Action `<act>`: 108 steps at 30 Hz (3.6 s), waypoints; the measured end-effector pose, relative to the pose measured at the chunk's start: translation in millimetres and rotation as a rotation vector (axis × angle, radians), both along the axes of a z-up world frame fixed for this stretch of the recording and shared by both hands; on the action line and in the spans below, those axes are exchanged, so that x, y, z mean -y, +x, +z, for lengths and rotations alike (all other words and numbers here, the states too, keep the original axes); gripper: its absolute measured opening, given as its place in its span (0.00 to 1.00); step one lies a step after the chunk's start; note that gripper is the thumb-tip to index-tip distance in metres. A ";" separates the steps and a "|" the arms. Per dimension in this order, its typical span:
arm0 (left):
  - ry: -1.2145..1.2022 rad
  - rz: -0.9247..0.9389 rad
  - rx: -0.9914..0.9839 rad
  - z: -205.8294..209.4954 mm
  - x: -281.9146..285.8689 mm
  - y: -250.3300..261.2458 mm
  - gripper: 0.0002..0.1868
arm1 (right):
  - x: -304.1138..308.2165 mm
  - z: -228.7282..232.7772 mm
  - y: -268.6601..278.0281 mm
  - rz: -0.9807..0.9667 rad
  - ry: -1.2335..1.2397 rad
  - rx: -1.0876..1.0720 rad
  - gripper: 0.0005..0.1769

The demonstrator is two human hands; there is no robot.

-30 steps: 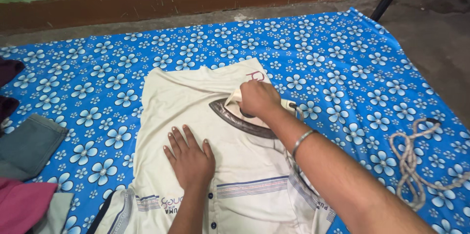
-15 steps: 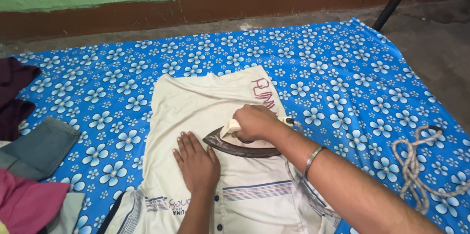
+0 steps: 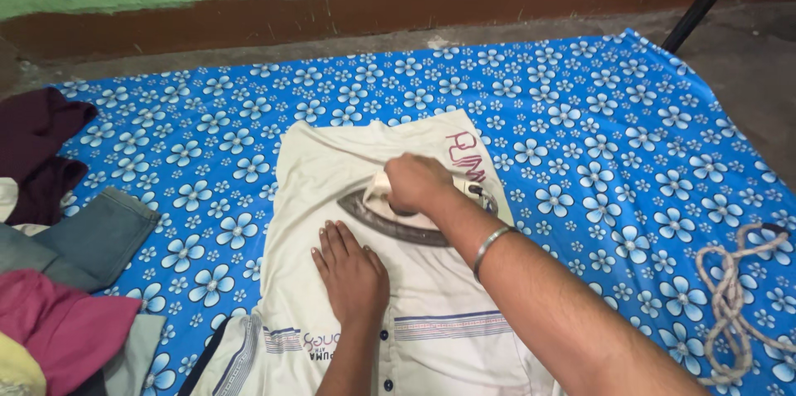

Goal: The person irons a white Puma t-shirt on a blue floral-patterned table. They smooth the fabric with their hands and use a white electric iron to press the shirt, focusing on the front and sleeves.

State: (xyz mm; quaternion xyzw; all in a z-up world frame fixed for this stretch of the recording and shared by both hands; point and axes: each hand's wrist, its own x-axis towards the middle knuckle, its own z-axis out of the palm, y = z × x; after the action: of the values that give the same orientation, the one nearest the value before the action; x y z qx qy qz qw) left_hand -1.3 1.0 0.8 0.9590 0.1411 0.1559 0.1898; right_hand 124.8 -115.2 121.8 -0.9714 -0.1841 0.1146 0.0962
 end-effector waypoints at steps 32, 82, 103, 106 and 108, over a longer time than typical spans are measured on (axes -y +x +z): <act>-0.697 0.362 -0.257 20.2 -188.1 180.7 0.14 | -48.0 -2.9 -24.5 0.085 0.016 0.020 0.16; 0.190 -0.030 -0.070 -27.2 -56.9 59.2 0.42 | 7.7 -15.2 26.5 -0.221 0.006 0.106 0.14; 0.226 -0.020 -0.069 -30.1 -58.4 59.9 0.41 | 58.2 -10.2 26.7 -0.308 -0.032 0.063 0.17; 0.229 -0.018 -0.077 -32.6 -59.2 60.6 0.42 | 59.6 -18.7 42.4 -0.280 -0.032 0.100 0.16; 0.230 -0.020 -0.061 -34.1 -59.4 60.8 0.42 | 62.0 -19.8 42.7 -0.255 -0.017 0.136 0.14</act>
State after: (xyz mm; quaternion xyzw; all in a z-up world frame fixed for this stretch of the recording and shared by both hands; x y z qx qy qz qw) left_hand 59.5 60.4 -33.3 0.9802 0.1181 0.1400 0.0757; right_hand 167.6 -177.1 102.0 -0.9933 -0.0645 0.0370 0.0890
